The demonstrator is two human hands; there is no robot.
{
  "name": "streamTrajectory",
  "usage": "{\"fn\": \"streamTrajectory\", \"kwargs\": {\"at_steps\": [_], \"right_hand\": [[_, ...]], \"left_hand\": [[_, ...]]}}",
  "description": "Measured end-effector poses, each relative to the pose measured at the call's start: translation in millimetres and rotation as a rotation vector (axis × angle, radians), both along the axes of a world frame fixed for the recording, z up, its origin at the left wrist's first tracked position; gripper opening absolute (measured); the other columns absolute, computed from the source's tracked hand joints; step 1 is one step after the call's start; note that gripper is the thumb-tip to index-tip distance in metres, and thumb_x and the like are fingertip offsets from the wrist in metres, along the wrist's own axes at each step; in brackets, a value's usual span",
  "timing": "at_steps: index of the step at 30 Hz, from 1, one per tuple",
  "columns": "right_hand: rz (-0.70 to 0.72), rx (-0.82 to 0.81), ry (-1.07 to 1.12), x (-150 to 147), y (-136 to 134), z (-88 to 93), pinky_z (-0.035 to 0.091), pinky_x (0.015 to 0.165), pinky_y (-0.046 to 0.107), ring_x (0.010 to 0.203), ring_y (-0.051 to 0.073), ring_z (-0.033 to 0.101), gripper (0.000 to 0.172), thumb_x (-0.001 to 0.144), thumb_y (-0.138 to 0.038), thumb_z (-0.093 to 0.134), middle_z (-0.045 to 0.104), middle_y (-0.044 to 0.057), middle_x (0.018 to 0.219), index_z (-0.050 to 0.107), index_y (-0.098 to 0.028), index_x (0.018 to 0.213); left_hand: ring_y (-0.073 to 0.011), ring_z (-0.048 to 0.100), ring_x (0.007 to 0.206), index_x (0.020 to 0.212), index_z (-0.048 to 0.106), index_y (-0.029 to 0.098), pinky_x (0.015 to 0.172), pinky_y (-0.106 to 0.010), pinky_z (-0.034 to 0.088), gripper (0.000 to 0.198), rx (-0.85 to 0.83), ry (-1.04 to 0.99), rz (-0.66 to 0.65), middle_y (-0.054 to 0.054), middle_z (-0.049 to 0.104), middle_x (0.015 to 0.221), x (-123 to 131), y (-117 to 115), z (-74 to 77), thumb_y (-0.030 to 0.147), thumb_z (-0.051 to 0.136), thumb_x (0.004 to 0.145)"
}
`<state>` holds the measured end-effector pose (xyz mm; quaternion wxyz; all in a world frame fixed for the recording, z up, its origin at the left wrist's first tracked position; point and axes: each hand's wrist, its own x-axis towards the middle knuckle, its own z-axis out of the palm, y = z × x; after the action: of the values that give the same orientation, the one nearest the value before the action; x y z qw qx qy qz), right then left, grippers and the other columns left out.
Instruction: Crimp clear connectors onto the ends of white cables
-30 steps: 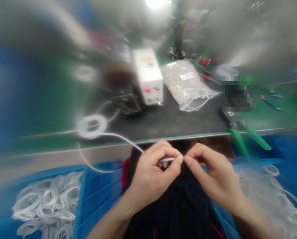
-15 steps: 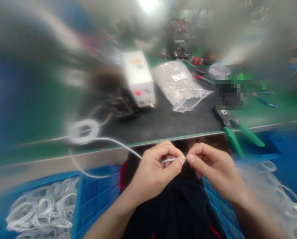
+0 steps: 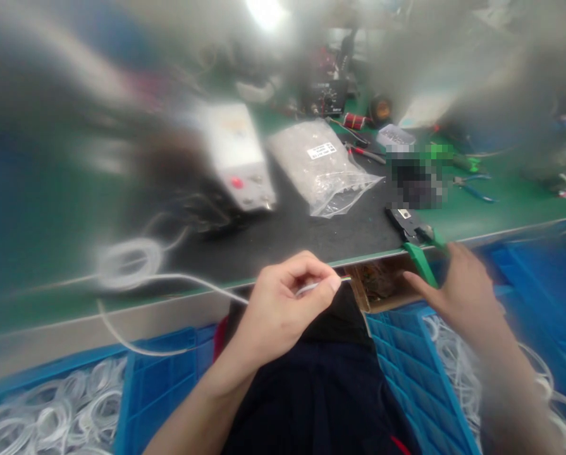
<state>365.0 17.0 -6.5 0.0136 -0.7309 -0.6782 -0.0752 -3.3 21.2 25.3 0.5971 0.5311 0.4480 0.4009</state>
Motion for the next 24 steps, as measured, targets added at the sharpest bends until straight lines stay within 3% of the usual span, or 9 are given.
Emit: {"fn": "streamTrajectory", "kwargs": {"at_steps": [4, 6, 9, 11, 15, 17, 19, 24], "right_hand": [[-0.06, -0.069, 0.007, -10, 6, 2.7, 0.05, 0.111, 0.06, 0.131, 0.051, 0.058, 0.106, 0.087, -0.07, 0.063, 0.054, 0.036, 0.147, 0.044, 0.008, 0.157], [-0.13, -0.071, 0.087, -18, 11, 6.4, 0.046, 0.113, 0.064, 0.133, 0.053, 0.054, 0.105, 0.083, -0.06, 0.066, 0.054, 0.037, 0.143, 0.044, 0.01, 0.157], [-0.309, 0.002, 0.439, -25, 14, 7.6, 0.034, 0.121, 0.068, 0.138, 0.053, 0.048, 0.107, 0.068, -0.046, 0.074, 0.053, 0.036, 0.143, 0.047, 0.007, 0.156], [-0.379, 0.023, 0.679, -29, 8, 6.9, 0.038, 0.12, 0.065, 0.133, 0.047, 0.055, 0.104, 0.065, -0.043, 0.075, 0.057, 0.031, 0.141, 0.049, 0.0, 0.155], [-0.289, -0.068, 1.09, -52, -22, 11.6, 0.059, 0.094, 0.045, 0.104, 0.028, 0.069, 0.074, 0.079, -0.049, 0.063, 0.068, 0.017, 0.122, 0.055, -0.014, 0.144], [-0.179, -0.163, 1.493, -74, -38, 17.0, 0.059, 0.092, 0.04, 0.105, 0.024, 0.068, 0.069, 0.085, -0.041, 0.061, 0.065, 0.014, 0.132, 0.051, -0.021, 0.15], [-0.126, -0.271, 1.785, -98, -49, 21.6, 0.056, 0.094, 0.036, 0.107, 0.022, 0.066, 0.064, 0.085, -0.03, 0.067, 0.065, 0.011, 0.129, 0.055, -0.023, 0.147], [-0.099, -0.442, 1.945, -138, -56, 25.3, 0.047, 0.077, 0.028, 0.091, 0.016, 0.056, 0.052, 0.083, -0.026, 0.074, 0.062, 0.006, 0.107, 0.063, -0.021, 0.133]], "left_hand": [[-0.0054, 0.058, 0.079, 0.09, 0.076, 0.018, 0.074, -0.018, 0.045, 0.02, 0.031, 0.014, -0.016, 0.002, 0.066, 0.086, 9, 10, 4.2, 0.035, 0.071, 0.099], [-0.0055, 0.058, 0.078, 0.091, 0.076, 0.017, 0.073, -0.018, 0.045, 0.02, 0.037, 0.017, -0.023, 0.002, 0.067, 0.086, 14, 15, 5.6, 0.035, 0.072, 0.099], [-0.0056, 0.058, 0.076, 0.092, 0.076, 0.016, 0.071, -0.019, 0.045, 0.02, 0.046, 0.018, -0.026, 0.002, 0.067, 0.085, 21, 22, 7.2, 0.035, 0.072, 0.098], [-0.0053, 0.058, 0.075, 0.091, 0.076, 0.016, 0.07, -0.018, 0.045, 0.02, 0.051, 0.025, -0.031, 0.002, 0.067, 0.085, 25, 25, 8.0, 0.034, 0.072, 0.098], [-0.005, 0.058, 0.077, 0.089, 0.076, 0.016, 0.071, -0.017, 0.045, 0.02, 0.063, 0.058, -0.055, 0.002, 0.067, 0.086, 29, 27, 9.3, 0.033, 0.071, 0.098], [-0.0045, 0.057, 0.076, 0.089, 0.076, 0.016, 0.07, -0.016, 0.045, 0.02, 0.077, 0.073, -0.059, 0.002, 0.067, 0.085, 29, 26, 10.0, 0.033, 0.07, 0.098], [-0.0038, 0.057, 0.075, 0.089, 0.076, 0.017, 0.069, -0.015, 0.044, 0.019, 0.09, 0.087, -0.054, 0.003, 0.066, 0.085, 30, 24, 11.1, 0.033, 0.07, 0.098], [-0.0021, 0.059, 0.075, 0.089, 0.077, 0.018, 0.068, -0.012, 0.045, 0.014, 0.07, 0.08, -0.061, 0.003, 0.068, 0.087, 32, 19, 14.2, 0.028, 0.071, 0.097]]}}
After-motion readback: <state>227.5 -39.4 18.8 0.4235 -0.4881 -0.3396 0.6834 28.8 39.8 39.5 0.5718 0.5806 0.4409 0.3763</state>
